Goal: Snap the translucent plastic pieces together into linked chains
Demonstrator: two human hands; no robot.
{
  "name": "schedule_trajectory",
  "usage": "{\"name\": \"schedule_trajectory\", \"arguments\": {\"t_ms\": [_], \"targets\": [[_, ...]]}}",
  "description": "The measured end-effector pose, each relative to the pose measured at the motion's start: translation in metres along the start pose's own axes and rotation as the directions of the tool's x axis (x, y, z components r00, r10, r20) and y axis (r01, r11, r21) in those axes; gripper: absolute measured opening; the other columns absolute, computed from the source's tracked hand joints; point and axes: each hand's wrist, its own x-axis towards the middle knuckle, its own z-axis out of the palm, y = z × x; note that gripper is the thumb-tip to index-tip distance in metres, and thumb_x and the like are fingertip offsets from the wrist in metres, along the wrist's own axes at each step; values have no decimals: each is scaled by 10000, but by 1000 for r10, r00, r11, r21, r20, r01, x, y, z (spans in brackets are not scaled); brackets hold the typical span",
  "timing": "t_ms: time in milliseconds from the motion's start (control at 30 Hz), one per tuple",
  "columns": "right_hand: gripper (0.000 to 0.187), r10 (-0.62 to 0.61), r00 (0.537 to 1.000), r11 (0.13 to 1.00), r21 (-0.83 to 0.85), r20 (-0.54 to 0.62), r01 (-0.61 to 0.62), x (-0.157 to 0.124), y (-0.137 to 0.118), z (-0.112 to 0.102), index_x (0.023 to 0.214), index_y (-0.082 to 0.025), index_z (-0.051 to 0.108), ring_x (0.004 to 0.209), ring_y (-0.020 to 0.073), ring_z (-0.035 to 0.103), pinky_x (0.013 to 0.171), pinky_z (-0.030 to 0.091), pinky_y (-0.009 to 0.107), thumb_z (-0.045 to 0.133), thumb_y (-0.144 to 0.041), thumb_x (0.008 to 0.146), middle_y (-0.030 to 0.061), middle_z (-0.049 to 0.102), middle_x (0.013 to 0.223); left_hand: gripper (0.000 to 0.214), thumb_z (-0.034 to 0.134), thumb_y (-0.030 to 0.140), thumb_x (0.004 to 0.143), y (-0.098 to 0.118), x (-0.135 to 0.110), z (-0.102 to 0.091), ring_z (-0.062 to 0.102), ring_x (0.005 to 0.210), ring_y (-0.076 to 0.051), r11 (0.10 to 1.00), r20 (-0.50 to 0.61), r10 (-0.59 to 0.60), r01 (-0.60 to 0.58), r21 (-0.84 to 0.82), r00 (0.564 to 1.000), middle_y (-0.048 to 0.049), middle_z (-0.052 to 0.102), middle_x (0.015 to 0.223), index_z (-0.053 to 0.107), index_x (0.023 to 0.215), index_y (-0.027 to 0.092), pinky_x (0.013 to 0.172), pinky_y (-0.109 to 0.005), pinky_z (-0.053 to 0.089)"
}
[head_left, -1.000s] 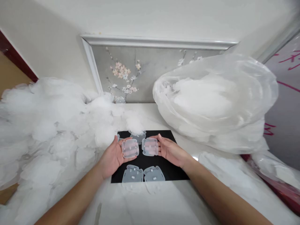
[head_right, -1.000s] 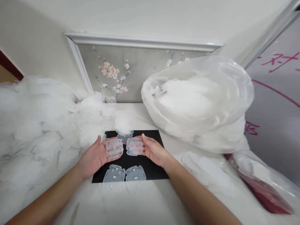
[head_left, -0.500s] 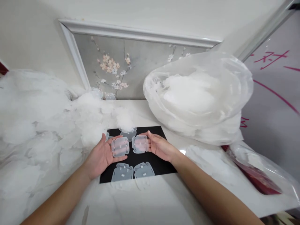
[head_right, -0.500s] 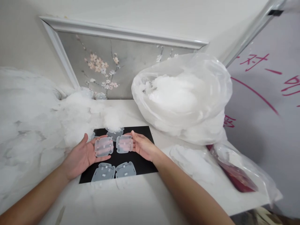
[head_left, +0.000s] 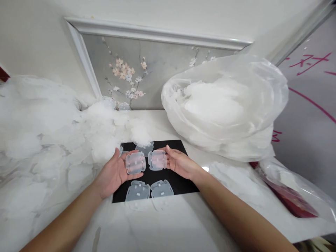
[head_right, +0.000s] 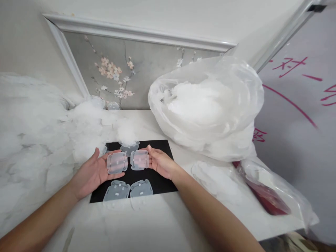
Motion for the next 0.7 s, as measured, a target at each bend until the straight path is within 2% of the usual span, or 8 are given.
{"name": "schedule_trajectory", "arguments": {"t_ms": [167,367,567,700], "targets": [[401,12,1000,1000,13,-14,-11,-1,0,1,1039,-138,700,861,204,718,901,537,398,565,-494,913,115,748,915,609,419,616,908,-2,0,-1,479,1292,-374,1000,6,6,-6,-3,1000,-169,657,1220,604,1240,140,1049,-642,356],[436,40,999,999,30,-6,-40,-2,-1,2,1092,-134,661,980,223,701,1007,486,436,496,-509,942,138,734,999,618,394,608,921,-3,-2,1,368,1378,-390,1000,5,-4,4,-30,1000,-177,578,1346,568,1271,129,1076,-665,302],[484,100,993,991,86,61,-105,-6,-5,5,1145,-168,600,1223,284,571,976,495,545,455,-576,930,163,574,1343,648,390,621,917,-2,-3,5,339,1400,-384,1000,-6,-9,9,-9,1000,-196,515,1416,526,1307,122,1079,-649,313],[519,109,986,992,48,130,-116,-8,-6,5,1170,-188,579,1271,308,524,948,500,584,469,-619,903,168,521,1391,657,405,631,906,-3,-3,3,334,1404,-393,1000,26,-4,4,-6,1000,-197,507,1426,527,1315,131,1074,-656,313]]}}
